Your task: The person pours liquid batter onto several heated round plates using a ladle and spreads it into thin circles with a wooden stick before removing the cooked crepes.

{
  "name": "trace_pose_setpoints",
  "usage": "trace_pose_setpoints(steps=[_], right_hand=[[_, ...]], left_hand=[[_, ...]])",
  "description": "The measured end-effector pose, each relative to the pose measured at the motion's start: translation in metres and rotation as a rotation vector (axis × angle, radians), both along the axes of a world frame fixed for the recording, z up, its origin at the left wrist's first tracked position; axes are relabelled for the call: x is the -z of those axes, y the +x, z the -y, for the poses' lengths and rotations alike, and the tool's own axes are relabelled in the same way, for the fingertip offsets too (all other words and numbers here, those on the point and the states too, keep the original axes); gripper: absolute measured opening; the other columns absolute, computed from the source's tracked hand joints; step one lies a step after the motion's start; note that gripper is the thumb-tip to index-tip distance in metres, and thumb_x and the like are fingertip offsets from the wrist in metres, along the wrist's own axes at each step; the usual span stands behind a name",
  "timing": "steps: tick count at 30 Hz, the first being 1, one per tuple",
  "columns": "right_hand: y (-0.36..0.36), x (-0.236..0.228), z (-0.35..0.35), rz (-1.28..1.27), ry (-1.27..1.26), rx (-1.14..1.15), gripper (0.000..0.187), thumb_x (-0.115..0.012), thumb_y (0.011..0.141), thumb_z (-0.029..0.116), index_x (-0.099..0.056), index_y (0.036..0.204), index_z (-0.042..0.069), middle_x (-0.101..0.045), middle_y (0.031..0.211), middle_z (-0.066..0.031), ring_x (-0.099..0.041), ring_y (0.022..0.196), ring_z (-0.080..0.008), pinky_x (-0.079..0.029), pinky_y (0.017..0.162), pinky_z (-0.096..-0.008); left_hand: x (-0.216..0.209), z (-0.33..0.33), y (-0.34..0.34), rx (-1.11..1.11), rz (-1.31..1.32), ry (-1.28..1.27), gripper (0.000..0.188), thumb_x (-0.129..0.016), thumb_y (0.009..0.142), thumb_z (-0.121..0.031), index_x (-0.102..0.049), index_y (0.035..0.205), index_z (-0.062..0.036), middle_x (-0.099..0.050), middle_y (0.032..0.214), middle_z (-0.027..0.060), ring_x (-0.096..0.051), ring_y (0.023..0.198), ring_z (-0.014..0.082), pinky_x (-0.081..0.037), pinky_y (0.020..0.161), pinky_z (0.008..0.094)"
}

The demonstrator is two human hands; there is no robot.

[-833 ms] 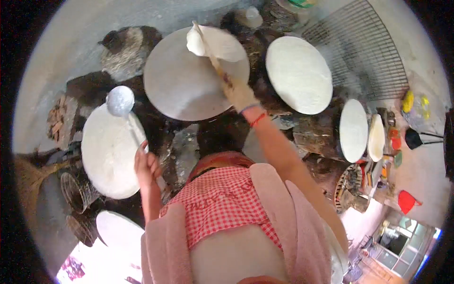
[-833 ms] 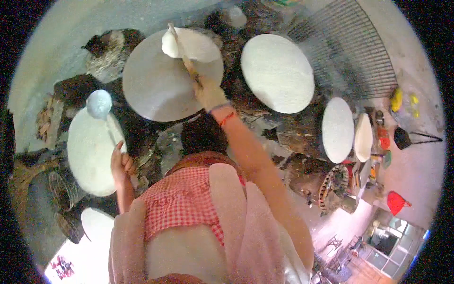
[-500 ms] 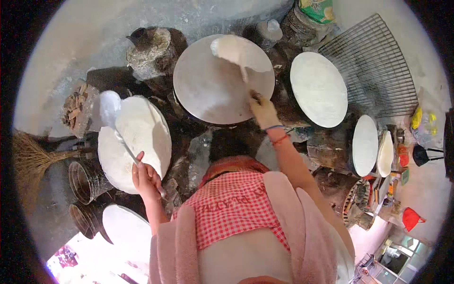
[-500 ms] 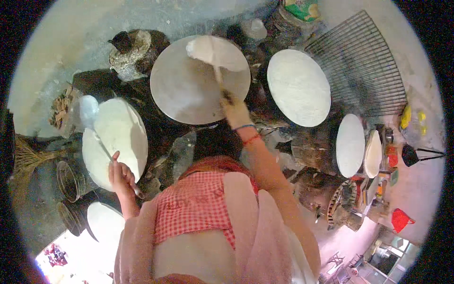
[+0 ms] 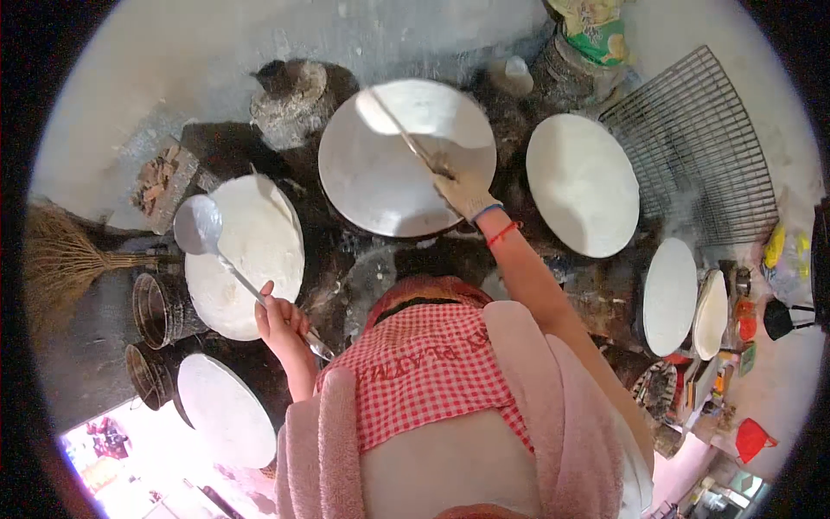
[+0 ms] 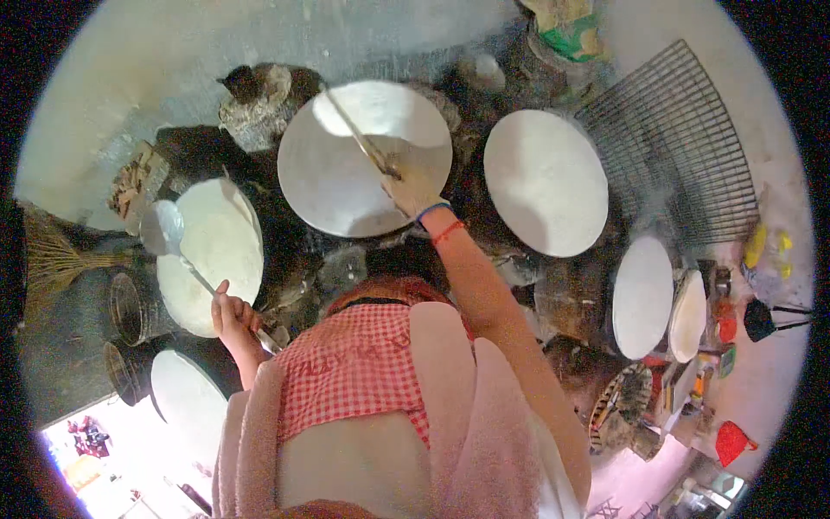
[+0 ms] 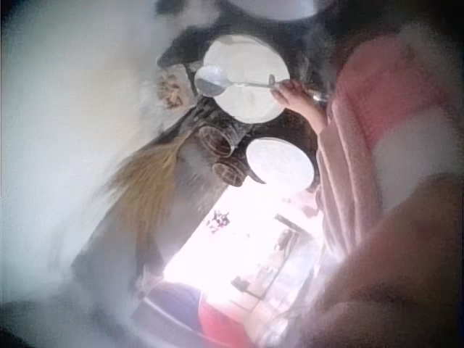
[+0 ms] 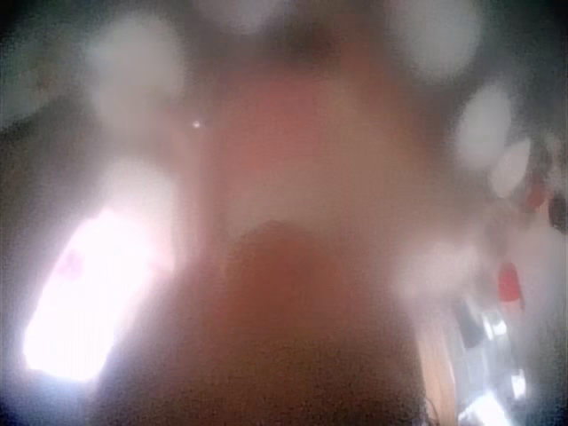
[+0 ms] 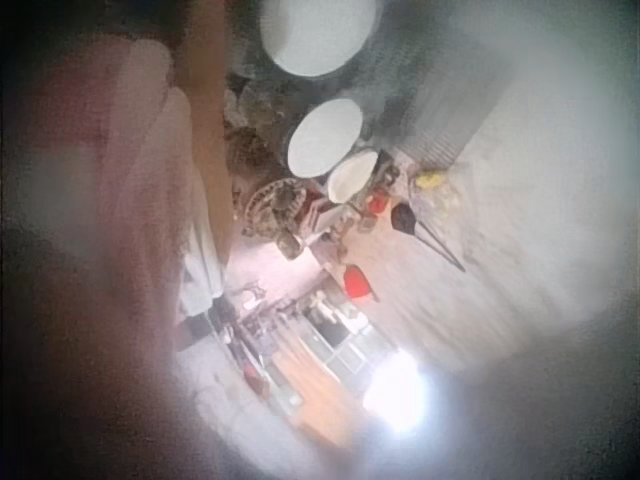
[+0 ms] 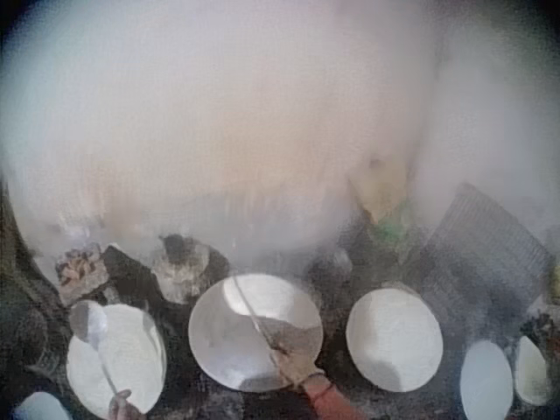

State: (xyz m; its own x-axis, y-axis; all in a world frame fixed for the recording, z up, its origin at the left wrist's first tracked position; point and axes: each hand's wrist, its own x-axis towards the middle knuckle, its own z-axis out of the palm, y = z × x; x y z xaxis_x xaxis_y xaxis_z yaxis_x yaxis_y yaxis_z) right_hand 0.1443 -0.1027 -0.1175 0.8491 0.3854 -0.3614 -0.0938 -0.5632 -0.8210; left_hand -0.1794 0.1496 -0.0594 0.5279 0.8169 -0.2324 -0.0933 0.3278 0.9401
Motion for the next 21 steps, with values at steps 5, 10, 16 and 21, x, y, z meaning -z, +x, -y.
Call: trace_pose_setpoints(steps=[5, 10, 16, 21], right_hand=[[0.052, 0.016, 0.071, -0.030, 0.173, 0.134, 0.042, -0.062, 0.097, 0.037, -0.070, 0.121, 0.003, -0.075, 0.088, -0.0089, -0.068, 0.070, -0.0193, -0.056, 0.067, -0.0347], [0.076, 0.028, -0.022, 0.020, 0.092, -0.198, 0.038, -0.061, 0.099, 0.036, -0.070, 0.126, 0.011, -0.063, 0.074, 0.0001, -0.057, 0.052, -0.0121, -0.048, 0.050, -0.0292], [0.087, 0.006, 0.045, 0.050, 0.200, -0.125, 0.050, -0.064, 0.100, 0.039, -0.063, 0.137, 0.005, -0.062, 0.074, 0.0020, -0.051, 0.051, -0.0086, -0.041, 0.044, -0.0264], [0.068, 0.027, -0.002, -0.099, 0.095, -0.142, 0.043, -0.065, 0.099, 0.032, -0.066, 0.133, 0.005, -0.070, 0.079, -0.0062, -0.064, 0.062, -0.0158, -0.054, 0.059, -0.0338]], left_hand=[[-0.019, 0.035, 0.013, -0.072, 0.070, 0.116, 0.029, -0.050, 0.110, -0.020, -0.056, 0.134, -0.0046, -0.034, 0.068, -0.0049, -0.029, 0.051, 0.0049, -0.026, 0.044, 0.0237], [-0.024, 0.075, 0.024, -0.129, 0.067, 0.047, 0.029, -0.051, 0.109, -0.017, -0.056, 0.134, -0.0028, -0.033, 0.067, -0.0055, -0.028, 0.050, 0.0049, -0.024, 0.042, 0.0240], [-0.026, 0.069, -0.015, -0.242, 0.072, 0.117, 0.027, -0.051, 0.109, -0.016, -0.057, 0.132, -0.0041, -0.033, 0.065, -0.0056, -0.026, 0.047, 0.0047, -0.022, 0.040, 0.0242], [-0.030, 0.066, -0.014, -0.232, 0.061, 0.105, 0.026, -0.049, 0.109, -0.016, -0.057, 0.132, -0.0042, -0.034, 0.068, -0.0055, -0.027, 0.048, 0.0045, -0.023, 0.042, 0.0240]])
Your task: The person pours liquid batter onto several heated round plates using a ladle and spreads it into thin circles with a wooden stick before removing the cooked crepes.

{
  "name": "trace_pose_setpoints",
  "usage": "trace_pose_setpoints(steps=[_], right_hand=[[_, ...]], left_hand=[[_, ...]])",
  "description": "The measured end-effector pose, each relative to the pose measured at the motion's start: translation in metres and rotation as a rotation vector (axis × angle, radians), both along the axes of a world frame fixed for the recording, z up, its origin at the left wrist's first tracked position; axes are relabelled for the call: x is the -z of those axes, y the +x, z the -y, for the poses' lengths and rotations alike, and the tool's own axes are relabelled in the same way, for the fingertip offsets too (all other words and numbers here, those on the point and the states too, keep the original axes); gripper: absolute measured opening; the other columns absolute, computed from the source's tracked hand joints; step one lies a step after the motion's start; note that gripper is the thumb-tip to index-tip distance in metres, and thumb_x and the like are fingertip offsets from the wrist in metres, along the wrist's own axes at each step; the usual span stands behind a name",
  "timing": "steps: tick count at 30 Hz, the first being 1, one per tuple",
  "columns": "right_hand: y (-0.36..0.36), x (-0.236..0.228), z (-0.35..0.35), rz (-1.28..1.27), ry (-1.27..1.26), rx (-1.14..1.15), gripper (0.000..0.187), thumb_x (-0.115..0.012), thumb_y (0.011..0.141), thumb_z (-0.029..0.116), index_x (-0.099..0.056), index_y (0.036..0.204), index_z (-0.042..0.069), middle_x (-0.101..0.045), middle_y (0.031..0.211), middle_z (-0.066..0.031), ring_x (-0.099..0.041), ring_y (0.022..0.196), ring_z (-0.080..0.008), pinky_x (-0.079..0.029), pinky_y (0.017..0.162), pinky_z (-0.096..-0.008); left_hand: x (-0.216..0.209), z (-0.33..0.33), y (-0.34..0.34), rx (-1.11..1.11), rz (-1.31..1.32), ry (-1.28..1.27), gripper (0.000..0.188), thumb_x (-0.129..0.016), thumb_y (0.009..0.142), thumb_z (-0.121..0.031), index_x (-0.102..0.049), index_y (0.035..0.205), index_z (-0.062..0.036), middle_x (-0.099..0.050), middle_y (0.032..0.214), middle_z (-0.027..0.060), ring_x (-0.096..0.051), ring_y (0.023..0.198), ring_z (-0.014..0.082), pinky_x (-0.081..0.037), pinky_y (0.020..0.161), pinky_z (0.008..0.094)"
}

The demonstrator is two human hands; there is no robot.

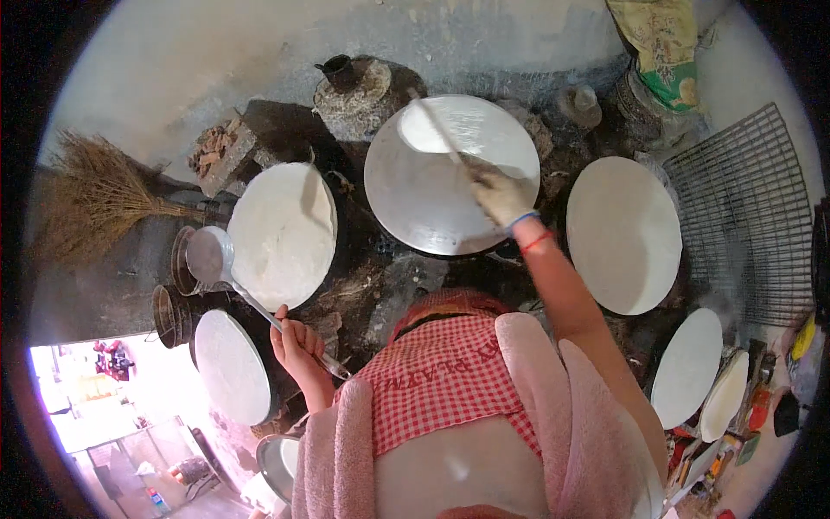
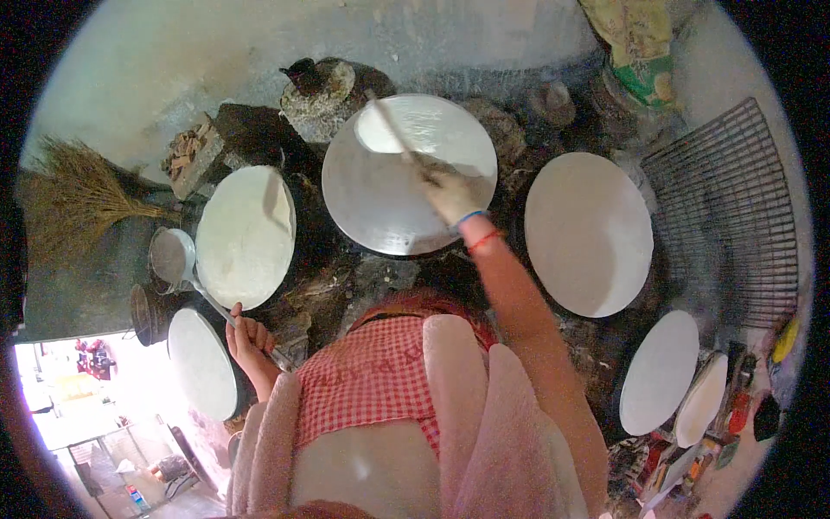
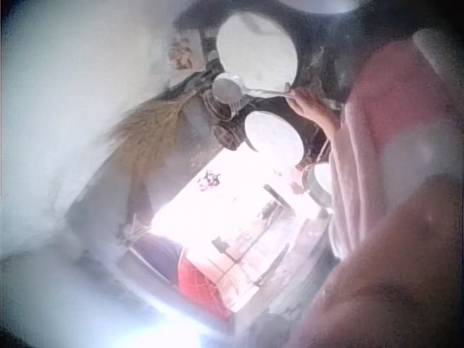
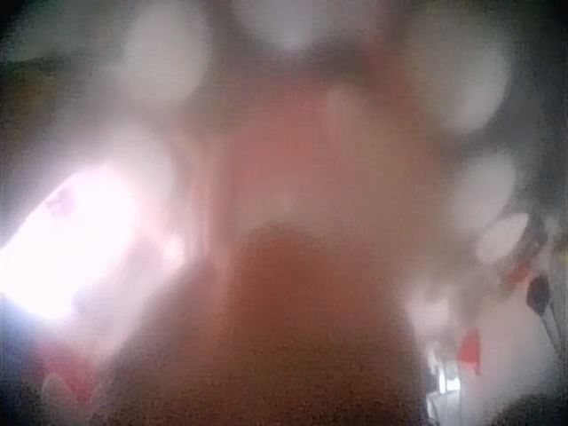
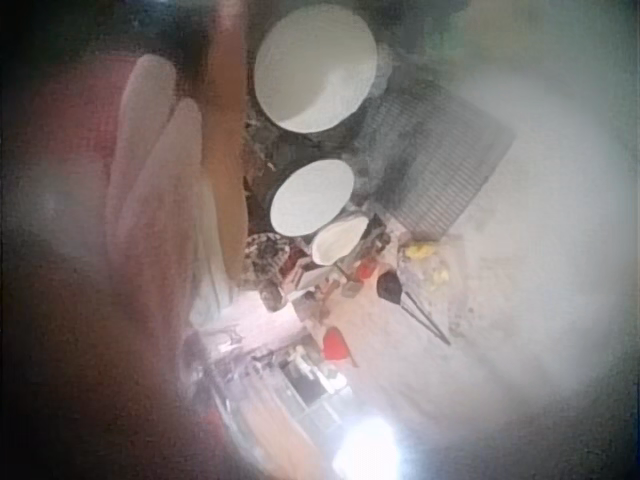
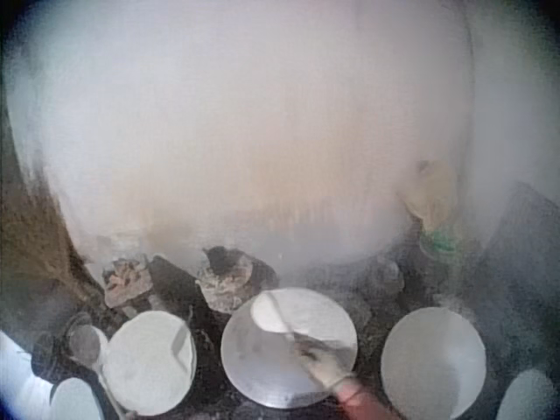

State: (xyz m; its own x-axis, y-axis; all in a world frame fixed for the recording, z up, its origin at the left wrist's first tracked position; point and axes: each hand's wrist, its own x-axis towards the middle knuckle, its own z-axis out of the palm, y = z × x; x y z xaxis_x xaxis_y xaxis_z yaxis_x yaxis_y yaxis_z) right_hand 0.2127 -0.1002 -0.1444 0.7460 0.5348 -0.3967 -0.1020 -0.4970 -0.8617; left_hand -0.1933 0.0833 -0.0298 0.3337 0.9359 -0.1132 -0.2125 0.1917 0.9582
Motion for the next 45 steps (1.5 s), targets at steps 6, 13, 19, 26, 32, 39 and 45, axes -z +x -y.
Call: trace_pose_setpoints(steps=[6, 13, 19, 26, 32, 39, 45], right_hand=[[-0.023, 0.033, 0.072, 0.204, 0.280, -0.262, 0.048, -0.066, 0.098, 0.033, -0.065, 0.129, -0.004, -0.071, 0.121, -0.0221, -0.067, 0.110, -0.0286, -0.050, 0.098, -0.0398], [-0.014, -0.010, 0.065, 0.111, -0.089, -0.198, 0.051, -0.060, 0.098, 0.037, -0.062, 0.133, -0.001, -0.070, 0.124, -0.0227, -0.067, 0.113, -0.0306, -0.051, 0.099, -0.0397], [0.009, 0.004, 0.055, 0.598, 0.035, -0.446, 0.037, -0.054, 0.102, 0.030, -0.067, 0.124, 0.004, -0.069, 0.112, -0.0287, -0.068, 0.104, -0.0403, -0.054, 0.088, -0.0470], [0.064, -0.004, 0.007, 0.509, -0.274, -0.411, 0.035, -0.055, 0.103, 0.027, -0.065, 0.132, 0.011, -0.070, 0.119, -0.0200, -0.069, 0.104, -0.0350, -0.056, 0.090, -0.0466], [0.050, -0.029, 0.046, 0.481, -0.066, -0.444, 0.041, -0.060, 0.101, 0.035, -0.066, 0.135, 0.012, -0.071, 0.116, -0.0160, -0.069, 0.105, -0.0324, -0.056, 0.091, -0.0426], [0.053, -0.014, -0.019, 0.534, -0.060, -0.449, 0.041, -0.061, 0.102, 0.029, -0.064, 0.137, 0.009, -0.071, 0.122, -0.0177, -0.071, 0.097, -0.0309, -0.057, 0.088, -0.0394], [0.060, -0.028, 0.066, 0.517, -0.190, -0.416, 0.040, -0.062, 0.100, 0.030, -0.065, 0.134, 0.009, -0.071, 0.125, -0.0156, -0.070, 0.109, -0.0318, -0.054, 0.097, -0.0393]], left_hand=[[-0.007, -0.006, 0.011, 0.013, 0.034, -0.018, 0.028, -0.050, 0.109, -0.017, -0.057, 0.132, -0.0019, -0.032, 0.067, -0.0059, -0.027, 0.049, 0.0045, -0.023, 0.042, 0.0237], [-0.001, 0.006, 0.026, 0.083, -0.022, -0.085, 0.030, -0.053, 0.108, -0.018, -0.057, 0.134, -0.0021, -0.031, 0.070, -0.0061, -0.028, 0.052, 0.0040, -0.024, 0.042, 0.0228], [-0.023, 0.012, 0.009, -0.018, 0.021, -0.059, 0.028, -0.050, 0.108, -0.016, -0.057, 0.132, -0.0027, -0.032, 0.070, -0.0059, -0.027, 0.051, 0.0040, -0.022, 0.043, 0.0224], [-0.007, 0.023, -0.015, -0.108, -0.030, -0.044, 0.028, -0.051, 0.109, -0.016, -0.057, 0.132, -0.0021, -0.034, 0.069, -0.0058, -0.029, 0.050, 0.0046, -0.026, 0.041, 0.0223], [-0.008, 0.013, -0.031, -0.145, 0.016, -0.067, 0.027, -0.050, 0.109, -0.015, -0.056, 0.132, -0.0020, -0.033, 0.068, -0.0053, -0.028, 0.049, 0.0044, -0.027, 0.041, 0.0225], [0.009, -0.010, -0.013, -0.003, -0.072, -0.114, 0.029, -0.050, 0.109, -0.017, -0.055, 0.134, -0.0019, -0.033, 0.065, -0.0059, -0.028, 0.047, 0.0046, -0.026, 0.041, 0.0231], [-0.002, -0.016, 0.021, 0.113, -0.176, -0.198, 0.036, -0.047, 0.111, -0.023, -0.052, 0.143, -0.0061, -0.035, 0.067, -0.0050, -0.030, 0.048, 0.0048, -0.027, 0.042, 0.0229]])
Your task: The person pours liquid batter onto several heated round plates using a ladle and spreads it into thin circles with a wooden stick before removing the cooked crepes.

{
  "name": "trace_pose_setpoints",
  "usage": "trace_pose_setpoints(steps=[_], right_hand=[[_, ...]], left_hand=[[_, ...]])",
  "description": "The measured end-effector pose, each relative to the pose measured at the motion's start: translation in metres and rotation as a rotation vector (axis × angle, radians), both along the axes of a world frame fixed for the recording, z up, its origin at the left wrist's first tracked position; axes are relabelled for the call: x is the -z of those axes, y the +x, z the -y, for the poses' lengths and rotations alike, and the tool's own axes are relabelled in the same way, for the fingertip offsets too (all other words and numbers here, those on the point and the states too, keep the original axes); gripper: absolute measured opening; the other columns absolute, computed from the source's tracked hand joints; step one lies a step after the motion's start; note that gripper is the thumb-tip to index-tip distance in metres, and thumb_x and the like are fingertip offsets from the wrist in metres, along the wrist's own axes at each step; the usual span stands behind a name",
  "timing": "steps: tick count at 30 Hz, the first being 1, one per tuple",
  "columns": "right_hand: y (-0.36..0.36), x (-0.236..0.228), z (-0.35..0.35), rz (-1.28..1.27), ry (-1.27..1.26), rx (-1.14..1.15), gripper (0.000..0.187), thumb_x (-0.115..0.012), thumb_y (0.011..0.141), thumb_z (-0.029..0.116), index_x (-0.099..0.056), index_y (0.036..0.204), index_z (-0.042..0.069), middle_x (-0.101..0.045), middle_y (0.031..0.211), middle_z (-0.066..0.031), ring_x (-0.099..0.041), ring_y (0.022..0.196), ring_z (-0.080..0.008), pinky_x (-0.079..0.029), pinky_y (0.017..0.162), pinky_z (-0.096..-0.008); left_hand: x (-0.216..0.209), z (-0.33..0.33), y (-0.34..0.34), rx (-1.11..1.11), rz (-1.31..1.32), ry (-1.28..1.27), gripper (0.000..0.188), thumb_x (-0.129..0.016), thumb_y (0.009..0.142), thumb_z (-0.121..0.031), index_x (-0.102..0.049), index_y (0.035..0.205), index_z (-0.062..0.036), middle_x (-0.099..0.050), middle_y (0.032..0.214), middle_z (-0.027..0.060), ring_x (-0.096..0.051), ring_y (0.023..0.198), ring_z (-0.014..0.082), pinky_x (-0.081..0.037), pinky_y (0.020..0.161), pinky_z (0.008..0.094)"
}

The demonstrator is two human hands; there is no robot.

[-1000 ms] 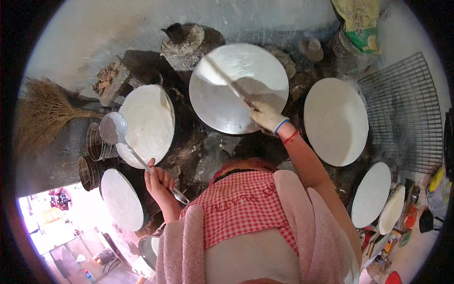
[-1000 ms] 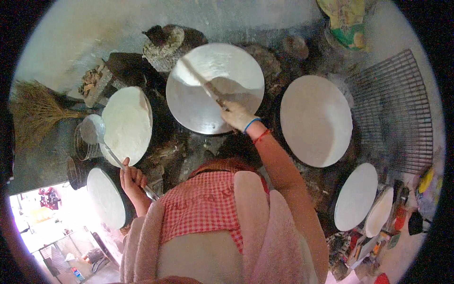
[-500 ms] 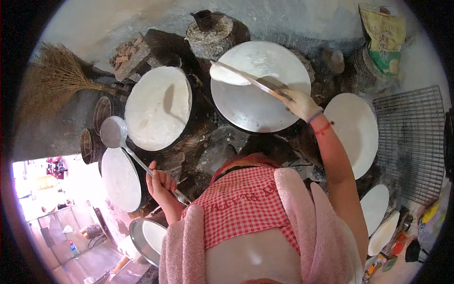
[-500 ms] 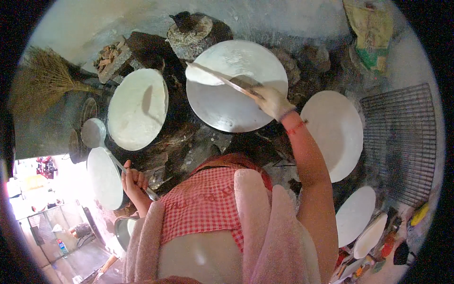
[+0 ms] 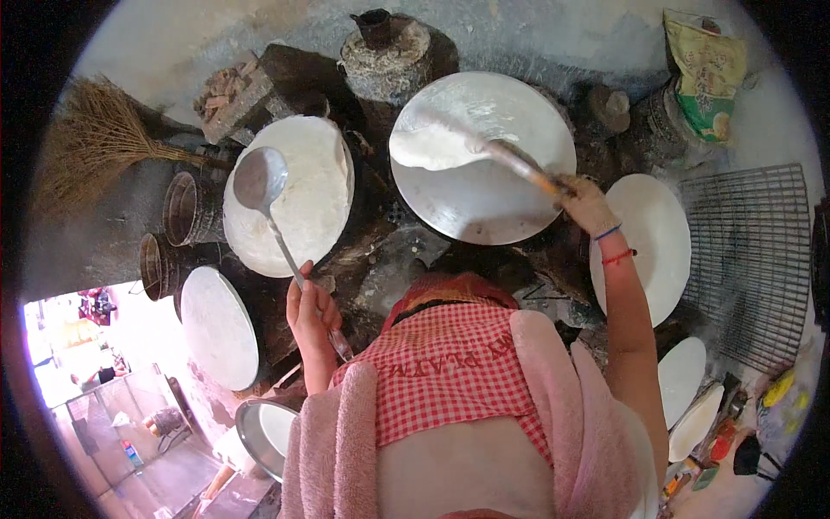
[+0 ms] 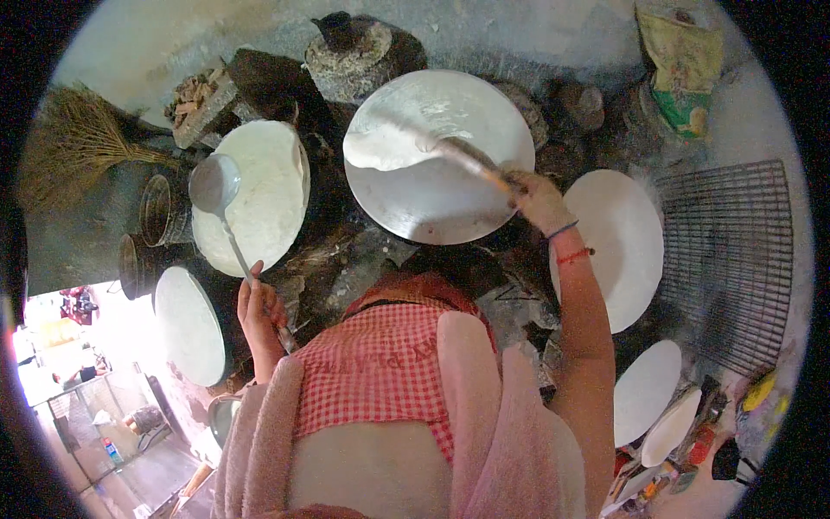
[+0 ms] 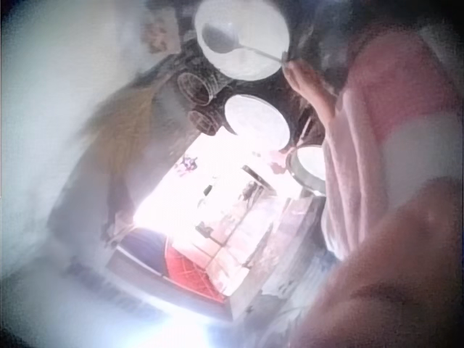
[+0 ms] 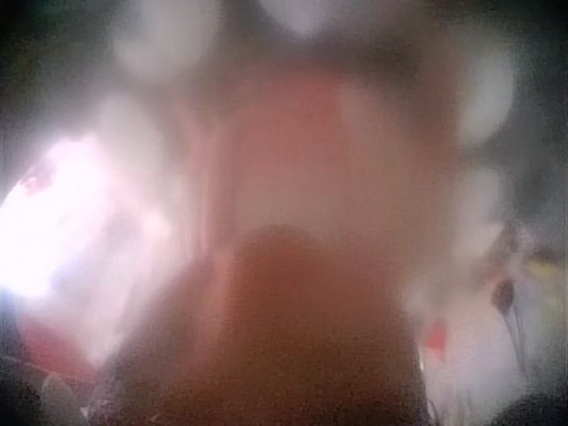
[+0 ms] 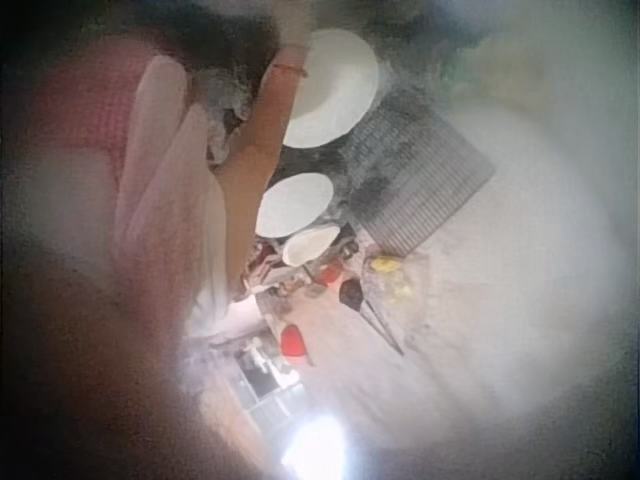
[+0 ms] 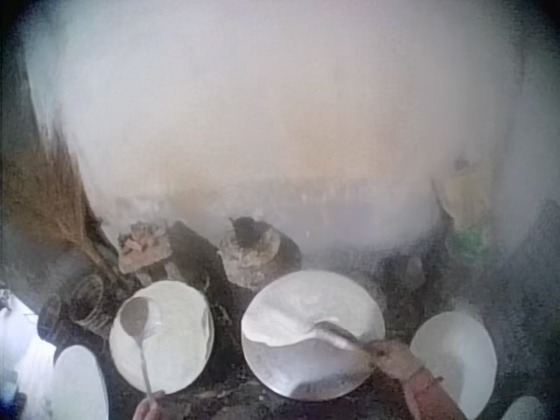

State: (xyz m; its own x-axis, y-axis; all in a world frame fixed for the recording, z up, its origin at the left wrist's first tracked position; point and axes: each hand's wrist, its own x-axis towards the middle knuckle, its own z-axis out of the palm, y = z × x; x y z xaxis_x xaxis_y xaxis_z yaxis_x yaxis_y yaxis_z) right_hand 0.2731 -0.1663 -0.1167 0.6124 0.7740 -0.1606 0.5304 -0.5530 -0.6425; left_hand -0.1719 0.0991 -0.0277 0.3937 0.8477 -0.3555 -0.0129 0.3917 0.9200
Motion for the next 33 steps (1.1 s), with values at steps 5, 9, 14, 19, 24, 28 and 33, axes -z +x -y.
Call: trace_pose_setpoints(steps=[5, 9, 14, 19, 24, 28, 33], right_hand=[[0.003, 0.045, -0.040, 0.165, 0.125, -0.023, 0.041, -0.061, 0.101, 0.033, -0.066, 0.134, 0.011, -0.074, 0.118, -0.0155, -0.071, 0.103, -0.0334, -0.054, 0.097, -0.0420], [-0.044, 0.021, -0.008, -0.052, 0.046, -0.156, 0.046, -0.059, 0.101, 0.038, -0.064, 0.134, 0.005, -0.071, 0.124, -0.0167, -0.068, 0.111, -0.0349, -0.052, 0.099, -0.0429], [-0.035, 0.028, 0.060, -0.068, -0.057, 0.266, 0.044, -0.067, 0.099, 0.031, -0.066, 0.132, 0.002, -0.071, 0.124, -0.0190, -0.069, 0.114, -0.0284, -0.053, 0.099, -0.0343], [-0.073, 0.005, -0.025, -0.261, -0.018, -0.030, 0.042, -0.063, 0.099, 0.029, -0.066, 0.129, 0.000, -0.071, 0.121, -0.0202, -0.068, 0.112, -0.0324, -0.053, 0.097, -0.0404], [-0.116, 0.038, 0.036, -0.061, 0.079, -0.088, 0.037, -0.063, 0.098, 0.029, -0.070, 0.126, 0.005, -0.071, 0.119, -0.0210, -0.067, 0.111, -0.0381, -0.053, 0.095, -0.0428], [-0.188, 0.062, 0.114, -0.201, 0.079, 0.066, 0.056, -0.071, 0.090, 0.038, -0.063, 0.138, 0.010, -0.071, 0.120, -0.0199, -0.068, 0.110, -0.0386, -0.053, 0.095, -0.0471], [-0.316, 0.175, 0.129, -0.350, -0.351, 0.583, 0.057, -0.074, 0.091, 0.040, -0.060, 0.138, 0.010, -0.072, 0.118, -0.0162, -0.069, 0.107, -0.0306, -0.053, 0.094, -0.0408]], left_hand=[[0.019, -0.005, 0.024, 0.108, -0.198, 0.064, 0.044, -0.049, 0.110, -0.020, -0.045, 0.151, -0.0036, -0.040, 0.069, -0.0046, -0.033, 0.049, 0.0037, -0.027, 0.042, 0.0205], [0.061, -0.018, -0.002, 0.267, -0.472, 0.406, 0.049, -0.059, 0.104, -0.013, -0.049, 0.150, 0.0002, -0.062, 0.114, 0.0067, -0.054, 0.095, 0.0154, -0.043, 0.083, 0.0277], [0.048, -0.003, 0.025, 0.423, -0.552, 0.803, 0.052, -0.065, 0.097, -0.010, -0.054, 0.147, -0.0026, -0.067, 0.131, 0.0195, -0.066, 0.116, 0.0302, -0.050, 0.101, 0.0362], [0.042, 0.011, 0.048, 0.510, -0.777, 0.947, 0.051, -0.069, 0.092, -0.007, -0.060, 0.143, -0.0081, -0.068, 0.124, 0.0210, -0.067, 0.110, 0.0342, -0.052, 0.096, 0.0391], [0.062, 0.042, -0.006, 0.551, -0.653, 0.801, 0.053, -0.069, 0.090, -0.002, -0.061, 0.142, -0.0077, -0.069, 0.118, 0.0204, -0.068, 0.102, 0.0327, -0.054, 0.090, 0.0376], [0.070, 0.041, -0.042, 0.717, -0.464, 0.825, 0.056, -0.072, 0.088, -0.001, -0.060, 0.143, -0.0067, -0.070, 0.116, 0.0188, -0.068, 0.103, 0.0290, -0.052, 0.090, 0.0371], [0.085, 0.024, -0.013, 0.904, -0.413, 0.817, 0.054, -0.072, 0.090, -0.001, -0.060, 0.143, -0.0042, -0.071, 0.107, 0.0147, -0.066, 0.092, 0.0249, -0.052, 0.085, 0.0329]])
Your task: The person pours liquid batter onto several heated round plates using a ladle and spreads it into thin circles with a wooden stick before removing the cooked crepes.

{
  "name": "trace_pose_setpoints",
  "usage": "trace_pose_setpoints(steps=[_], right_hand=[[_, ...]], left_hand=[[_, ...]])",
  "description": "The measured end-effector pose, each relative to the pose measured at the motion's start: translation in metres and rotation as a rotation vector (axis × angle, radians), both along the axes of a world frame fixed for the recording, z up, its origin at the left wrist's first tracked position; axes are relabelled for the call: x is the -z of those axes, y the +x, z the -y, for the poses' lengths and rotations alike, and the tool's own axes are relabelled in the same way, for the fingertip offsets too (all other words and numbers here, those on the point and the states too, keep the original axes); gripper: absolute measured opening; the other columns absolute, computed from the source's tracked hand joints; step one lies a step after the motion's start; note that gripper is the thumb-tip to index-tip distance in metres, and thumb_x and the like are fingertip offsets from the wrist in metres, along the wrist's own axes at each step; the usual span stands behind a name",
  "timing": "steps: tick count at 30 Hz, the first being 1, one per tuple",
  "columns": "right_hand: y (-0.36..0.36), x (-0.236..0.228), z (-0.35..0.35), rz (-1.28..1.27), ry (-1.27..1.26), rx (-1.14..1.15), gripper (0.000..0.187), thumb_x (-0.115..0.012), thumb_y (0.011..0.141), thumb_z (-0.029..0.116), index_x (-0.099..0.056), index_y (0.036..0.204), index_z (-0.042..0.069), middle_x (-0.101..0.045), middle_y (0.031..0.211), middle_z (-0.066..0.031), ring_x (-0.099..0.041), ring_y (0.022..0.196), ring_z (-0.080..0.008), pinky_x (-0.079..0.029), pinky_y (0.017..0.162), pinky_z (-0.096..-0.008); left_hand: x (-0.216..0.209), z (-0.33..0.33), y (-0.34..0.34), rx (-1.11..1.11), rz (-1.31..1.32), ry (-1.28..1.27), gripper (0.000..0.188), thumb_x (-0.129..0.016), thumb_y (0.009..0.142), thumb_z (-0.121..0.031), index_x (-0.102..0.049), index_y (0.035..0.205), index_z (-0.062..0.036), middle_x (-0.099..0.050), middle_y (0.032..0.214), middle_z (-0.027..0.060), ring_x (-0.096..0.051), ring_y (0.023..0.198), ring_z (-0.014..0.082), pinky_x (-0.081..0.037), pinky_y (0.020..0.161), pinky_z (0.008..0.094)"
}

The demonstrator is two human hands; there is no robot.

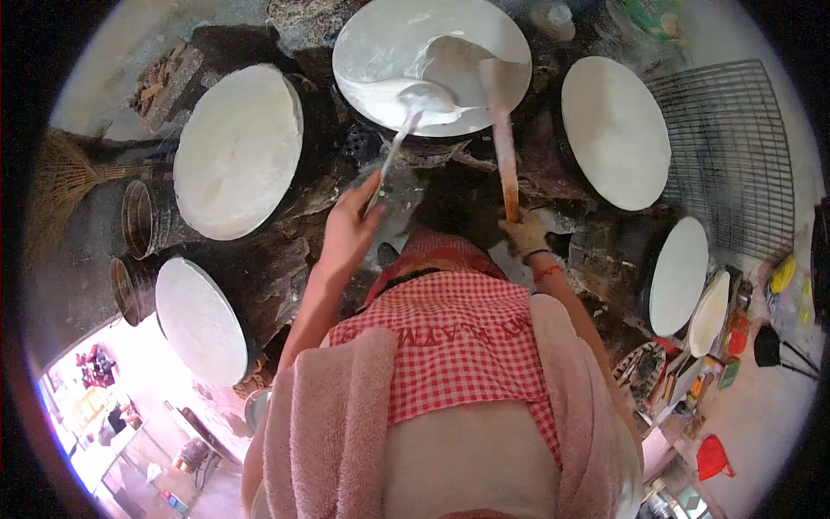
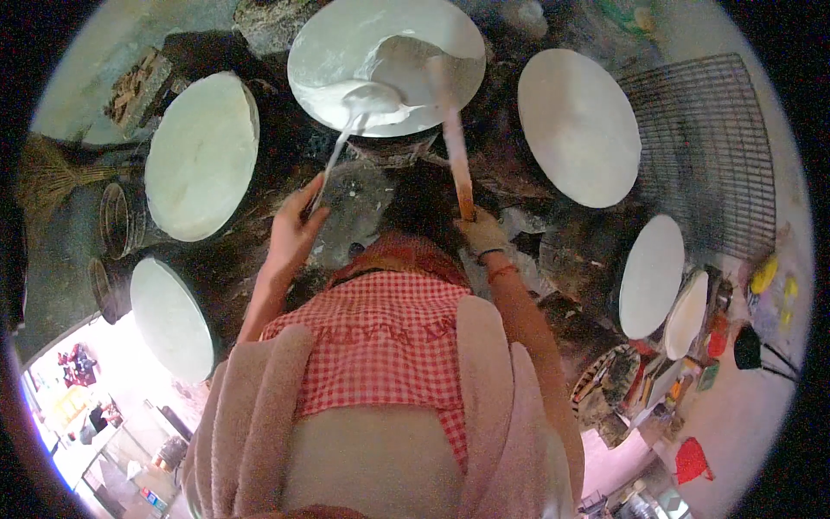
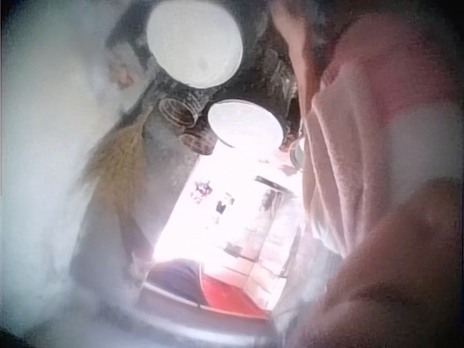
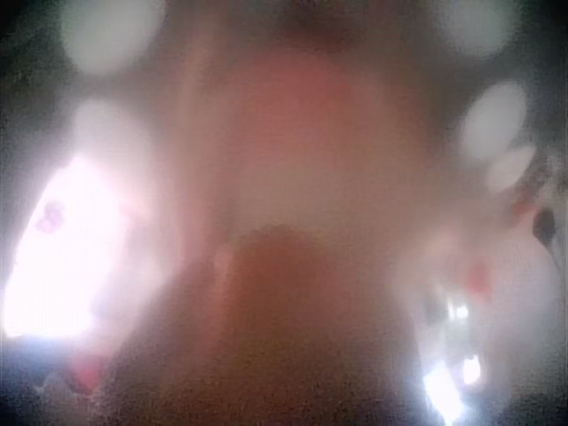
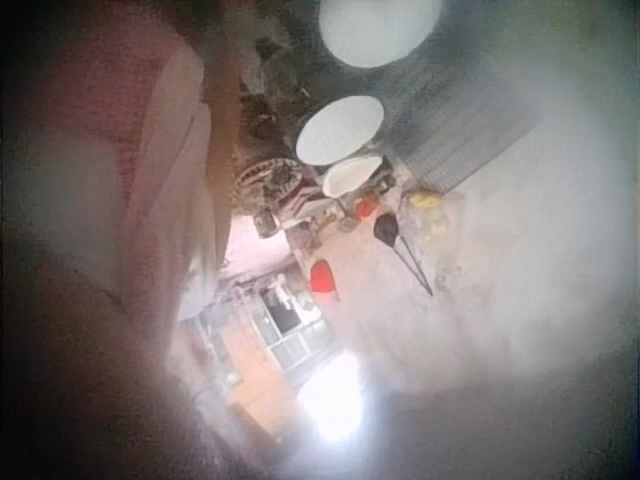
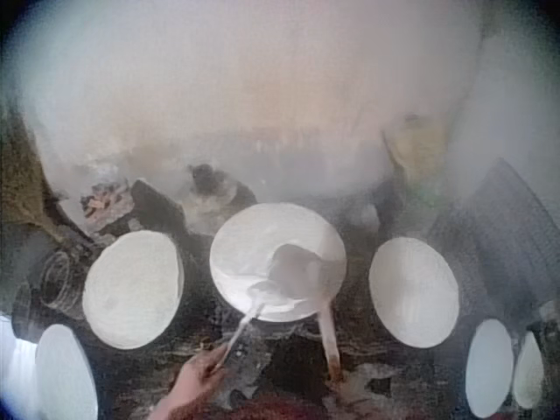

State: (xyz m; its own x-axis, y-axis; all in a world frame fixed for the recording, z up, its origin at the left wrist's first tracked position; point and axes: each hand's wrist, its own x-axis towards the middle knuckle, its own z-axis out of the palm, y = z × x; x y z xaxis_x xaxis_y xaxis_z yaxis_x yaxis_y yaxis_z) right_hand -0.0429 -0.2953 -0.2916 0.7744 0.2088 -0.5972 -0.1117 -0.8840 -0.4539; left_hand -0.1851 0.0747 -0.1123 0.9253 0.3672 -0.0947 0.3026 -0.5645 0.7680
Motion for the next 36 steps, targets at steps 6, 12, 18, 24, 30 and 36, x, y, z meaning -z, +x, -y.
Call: trace_pose_setpoints(steps=[6, 12, 18, 24, 30, 36], right_hand=[[-0.021, -0.041, -0.194, 0.104, 0.951, 0.322, 0.026, -0.063, 0.100, 0.023, -0.062, 0.115, 0.002, -0.067, 0.082, -0.0083, -0.065, 0.068, -0.0176, -0.053, 0.060, -0.0337], [-0.037, -0.096, -0.346, -0.713, 1.115, 0.609, 0.028, -0.057, 0.104, 0.034, -0.057, 0.093, 0.008, -0.053, 0.059, -0.0037, -0.047, 0.044, -0.0171, -0.033, 0.038, -0.0354], [-0.098, -0.104, -0.249, -0.572, 0.837, 0.654, 0.027, -0.061, 0.101, 0.037, -0.057, 0.094, 0.011, -0.050, 0.063, -0.0022, -0.042, 0.042, -0.0151, -0.032, 0.038, -0.0320], [-0.037, -0.049, -0.096, 0.710, -0.101, -0.630, 0.063, -0.059, 0.092, -0.001, -0.040, 0.151, 0.006, -0.070, 0.091, -0.0164, -0.070, 0.080, -0.0332, -0.060, 0.069, -0.0426], [0.040, -0.053, -0.080, 0.397, 0.245, 0.050, 0.050, -0.054, 0.101, 0.049, -0.072, 0.102, 0.002, -0.073, 0.088, -0.0187, -0.071, 0.086, -0.0338, -0.055, 0.073, -0.0436], [-0.072, -0.099, -0.116, 0.462, -0.043, -0.146, 0.061, -0.038, 0.107, 0.051, -0.063, 0.125, -0.002, -0.067, 0.118, -0.0311, -0.066, 0.106, -0.0473, -0.055, 0.092, -0.0534]], left_hand=[[-0.073, -0.025, -0.040, -0.226, 0.255, -1.142, 0.052, -0.051, 0.104, -0.013, -0.044, 0.153, 0.0002, -0.048, 0.077, -0.0022, -0.037, 0.055, 0.0051, -0.027, 0.048, 0.0205], [-0.059, -0.080, -0.118, -0.478, 0.488, -1.100, 0.044, -0.047, 0.108, -0.019, -0.045, 0.147, 0.0002, -0.034, 0.070, -0.0036, -0.024, 0.048, 0.0060, -0.021, 0.038, 0.0229], [-0.011, -0.097, -0.231, -0.676, 0.559, -1.131, 0.037, -0.048, 0.109, -0.018, -0.050, 0.142, -0.0019, -0.034, 0.071, -0.0036, -0.026, 0.050, 0.0051, -0.023, 0.039, 0.0220], [-0.018, -0.108, -0.264, -0.770, 0.629, -1.121, 0.038, -0.047, 0.108, -0.017, -0.049, 0.142, -0.0014, -0.036, 0.073, -0.0028, -0.029, 0.053, 0.0059, -0.025, 0.040, 0.0220], [-0.031, -0.122, -0.247, -0.566, 0.751, -1.147, 0.040, -0.046, 0.108, -0.015, -0.046, 0.145, -0.0004, -0.037, 0.074, -0.0024, -0.029, 0.053, 0.0055, -0.024, 0.040, 0.0218], [-0.029, -0.101, -0.244, -0.694, 0.673, -1.104, 0.041, -0.045, 0.108, -0.016, -0.045, 0.147, -0.0004, -0.037, 0.074, -0.0026, -0.030, 0.054, 0.0058, -0.025, 0.040, 0.0218]])
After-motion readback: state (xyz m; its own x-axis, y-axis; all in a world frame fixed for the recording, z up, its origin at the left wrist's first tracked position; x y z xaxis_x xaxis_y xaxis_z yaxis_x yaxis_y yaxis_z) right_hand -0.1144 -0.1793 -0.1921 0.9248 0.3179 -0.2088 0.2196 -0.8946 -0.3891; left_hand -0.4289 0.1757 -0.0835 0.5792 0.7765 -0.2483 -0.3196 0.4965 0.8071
